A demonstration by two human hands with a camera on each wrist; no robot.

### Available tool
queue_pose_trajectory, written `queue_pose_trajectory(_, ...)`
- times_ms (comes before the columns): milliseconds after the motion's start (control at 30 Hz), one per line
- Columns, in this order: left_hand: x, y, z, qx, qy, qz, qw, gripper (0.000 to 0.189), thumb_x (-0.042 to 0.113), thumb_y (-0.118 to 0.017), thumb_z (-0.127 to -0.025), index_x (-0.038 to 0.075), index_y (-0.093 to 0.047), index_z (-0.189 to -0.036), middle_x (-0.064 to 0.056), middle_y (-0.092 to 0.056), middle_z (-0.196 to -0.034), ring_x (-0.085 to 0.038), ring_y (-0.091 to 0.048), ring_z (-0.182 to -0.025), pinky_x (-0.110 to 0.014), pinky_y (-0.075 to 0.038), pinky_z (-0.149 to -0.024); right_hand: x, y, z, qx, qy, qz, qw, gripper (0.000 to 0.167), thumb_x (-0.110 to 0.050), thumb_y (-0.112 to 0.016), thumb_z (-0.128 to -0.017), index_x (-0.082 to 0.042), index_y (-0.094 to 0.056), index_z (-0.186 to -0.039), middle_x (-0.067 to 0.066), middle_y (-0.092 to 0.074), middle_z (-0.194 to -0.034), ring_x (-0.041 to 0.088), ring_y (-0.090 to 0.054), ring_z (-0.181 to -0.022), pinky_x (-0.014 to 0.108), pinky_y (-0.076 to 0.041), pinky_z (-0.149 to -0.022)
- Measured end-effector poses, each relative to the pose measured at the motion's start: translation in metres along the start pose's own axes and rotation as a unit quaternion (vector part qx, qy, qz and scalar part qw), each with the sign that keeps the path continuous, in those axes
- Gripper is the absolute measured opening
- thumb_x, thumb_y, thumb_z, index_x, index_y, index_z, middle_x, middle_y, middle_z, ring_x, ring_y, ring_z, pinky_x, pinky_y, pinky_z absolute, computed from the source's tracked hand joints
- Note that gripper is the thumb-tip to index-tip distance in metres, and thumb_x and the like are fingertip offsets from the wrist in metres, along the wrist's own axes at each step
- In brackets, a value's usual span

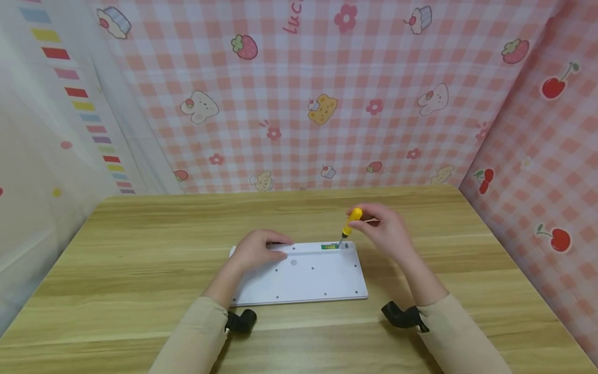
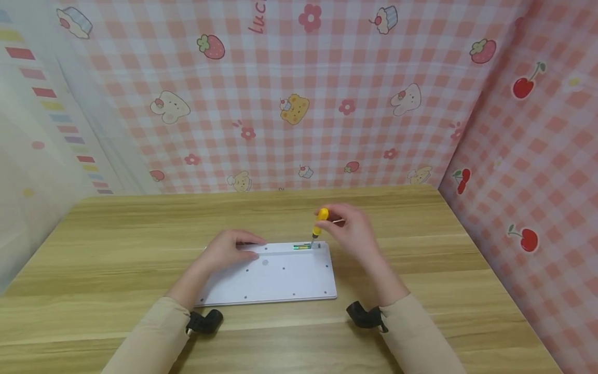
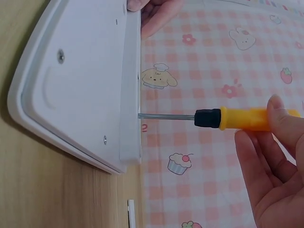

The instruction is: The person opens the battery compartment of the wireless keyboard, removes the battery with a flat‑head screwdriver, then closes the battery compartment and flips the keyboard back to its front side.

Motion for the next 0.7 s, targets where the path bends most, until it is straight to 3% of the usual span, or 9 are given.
queue_pose_trajectory(300, 0.0, -0.001, 0.0, -0.002, 0.005, 0.003, 1.0, 0.027, 0.011, -0.078, -0.085, 0.017, -0.077, -0.112, 0.0, -0.071, -0.115, -0.024, -0.062, -0.115, -0.042, -0.047, -0.101, -0.002, -0.001, 0.002, -0.001, 0.012, -0.01, 0.9999, 0.019, -0.008, -0.076, -0.087, -0.005, -0.074, -0.106, 0.008, -0.071, -0.102, 0.023, -0.066, -0.086, 0.027, -0.058, -0.072)
queue_pose_trajectory(533, -0.001, 0.0, -0.001, 0.002, 0.017, 0.01, 0.9998, 0.026, 0.01, -0.079, -0.085, 0.018, -0.078, -0.11, 0.0, -0.071, -0.114, -0.023, -0.062, -0.115, -0.042, -0.047, -0.1, 0.014, 0.002, 0.009, 0.024, -0.035, -0.044, 0.9982, 0.018, -0.01, -0.072, -0.091, -0.004, -0.072, -0.108, 0.011, -0.069, -0.101, 0.025, -0.064, -0.086, 0.02, -0.054, -0.07)
queue_pose_trajectory(700, -0.001, 0.0, -0.002, 0.004, 0.02, 0.012, 0.9997, 0.026, 0.01, -0.079, -0.084, 0.018, -0.078, -0.109, 0.0, -0.072, -0.114, -0.023, -0.062, -0.114, -0.042, -0.047, -0.1, 0.028, 0.004, 0.012, 0.038, -0.068, -0.103, 0.9916, 0.017, -0.008, -0.07, -0.093, 0.001, -0.069, -0.108, 0.015, -0.067, -0.103, 0.022, -0.064, -0.086, 0.022, -0.057, -0.072)
Point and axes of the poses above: each hand's wrist, its own z-axis away from the middle knuckle, its own y-axis out of the back of the hand, x = y × z, the point moved 7 cm from there along -z, towards the middle knuckle
